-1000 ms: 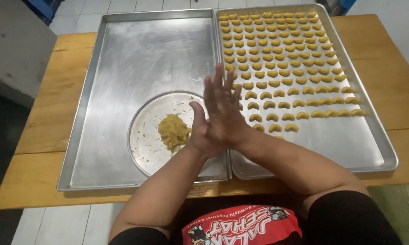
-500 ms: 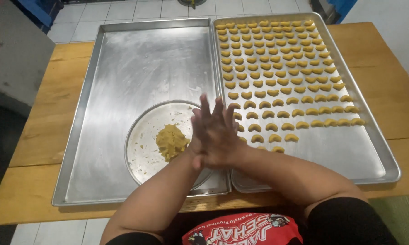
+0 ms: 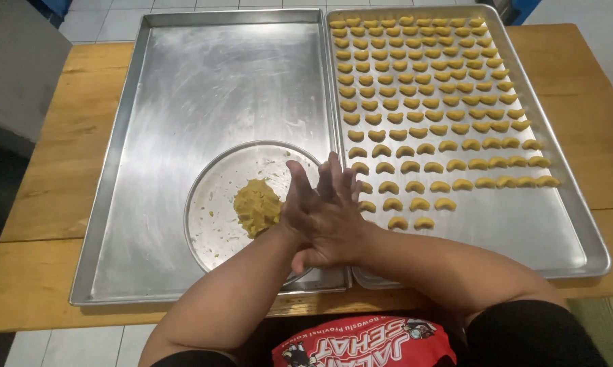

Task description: Manually shaping dough into crescent-shaped cookies and arranging them on a large baking tray.

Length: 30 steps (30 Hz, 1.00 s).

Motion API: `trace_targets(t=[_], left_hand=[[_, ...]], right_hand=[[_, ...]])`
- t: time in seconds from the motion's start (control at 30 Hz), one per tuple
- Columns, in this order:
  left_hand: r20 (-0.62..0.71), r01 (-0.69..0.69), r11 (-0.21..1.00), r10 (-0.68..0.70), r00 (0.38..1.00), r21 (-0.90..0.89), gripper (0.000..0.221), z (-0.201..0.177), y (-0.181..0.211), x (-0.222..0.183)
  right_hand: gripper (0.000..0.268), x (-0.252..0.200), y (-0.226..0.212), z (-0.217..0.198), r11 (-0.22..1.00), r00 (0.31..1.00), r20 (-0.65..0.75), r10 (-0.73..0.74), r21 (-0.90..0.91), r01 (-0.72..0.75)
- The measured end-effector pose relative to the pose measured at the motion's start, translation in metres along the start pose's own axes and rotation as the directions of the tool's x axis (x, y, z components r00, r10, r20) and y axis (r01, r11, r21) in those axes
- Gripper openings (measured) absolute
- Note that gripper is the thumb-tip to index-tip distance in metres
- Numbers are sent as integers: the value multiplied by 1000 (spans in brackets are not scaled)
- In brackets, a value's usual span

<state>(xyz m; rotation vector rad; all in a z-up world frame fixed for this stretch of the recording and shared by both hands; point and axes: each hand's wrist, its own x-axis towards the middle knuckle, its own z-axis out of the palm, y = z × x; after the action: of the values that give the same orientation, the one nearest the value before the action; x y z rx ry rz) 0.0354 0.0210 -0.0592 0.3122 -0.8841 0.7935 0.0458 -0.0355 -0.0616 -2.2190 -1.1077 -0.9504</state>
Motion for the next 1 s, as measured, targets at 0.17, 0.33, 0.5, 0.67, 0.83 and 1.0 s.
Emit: trace_targets(t=[0.17,0.33,0.5,0.67,0.83,1.0], left_hand=[[56,805,96,-986,158,-585,103,-16,34,42],[96,855,87,-983,158,-512,119,-16,27,33],[-72,11,991,-21,997,-131,101,20,-4,1],[0,848,168,-981,195,-503,129,-5,36,41],[59,705,642,-725,686,-303,110,1,-7,16],[87,605,726,-614,784,-328,94,-14,9,25]], right_hand=[[109,-6,37,11,1000,999,38,10,-27,-9],[109,7,39,2,989,995,-15,97,-112,-98],[110,-5,1,-3,1000,1000,16,17,-16,-17],[104,2,32,-2,999,999,24,43,-9,-43],[104,8,19,-9,994,995,6,97,-43,-96],[104,3,-14,-9,988,995,-24,-97,116,99]])
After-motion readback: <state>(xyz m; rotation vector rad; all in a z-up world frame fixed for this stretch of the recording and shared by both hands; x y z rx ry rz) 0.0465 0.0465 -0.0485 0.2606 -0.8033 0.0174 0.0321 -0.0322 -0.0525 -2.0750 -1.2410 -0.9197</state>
